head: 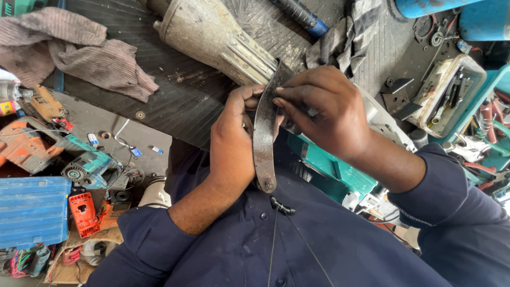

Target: The person wipes a demolition hammer body with a cloth, then fits a curved metal bracket around the tool's front housing, aligning it and tightening its fasteners with a hex key. They reposition the tool on the bench, adjust the bracket, and use pliers on a part near the handle at the end.

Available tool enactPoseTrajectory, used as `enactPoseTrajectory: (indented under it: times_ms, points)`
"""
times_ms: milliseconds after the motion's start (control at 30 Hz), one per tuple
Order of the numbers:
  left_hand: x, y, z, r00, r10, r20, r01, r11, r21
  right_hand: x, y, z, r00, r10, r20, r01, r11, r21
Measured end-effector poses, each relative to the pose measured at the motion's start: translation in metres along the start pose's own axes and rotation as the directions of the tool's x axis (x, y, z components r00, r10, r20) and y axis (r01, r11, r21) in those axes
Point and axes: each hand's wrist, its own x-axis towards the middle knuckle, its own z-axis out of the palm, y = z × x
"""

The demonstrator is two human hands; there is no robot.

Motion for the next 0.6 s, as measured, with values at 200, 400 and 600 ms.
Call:
enactPoseTrajectory:
  times_ms: [200,400,600]
  points:
    - [-0.001,0.001,0.000,1.000,0.005,-0.007,-0.005,1.000,-0.014,0.001,0.002,-0.006,0.999,-0.028,0.047,0.030,0.998,-0.049]
    - [-0.002,0.001,-0.002,1.000,-0.025,0.010,0.025,1.000,-0.017,0.001,-0.005,-0.007,0.987,-0.159,0.033,0.163,0.976,-0.148]
    - [-0.004,0.001,-0.004,0.999,0.050,-0.020,-0.050,0.999,-0.001,0.009,0.000,-0.014,0.946,-0.306,0.107,0.319,0.939,-0.129]
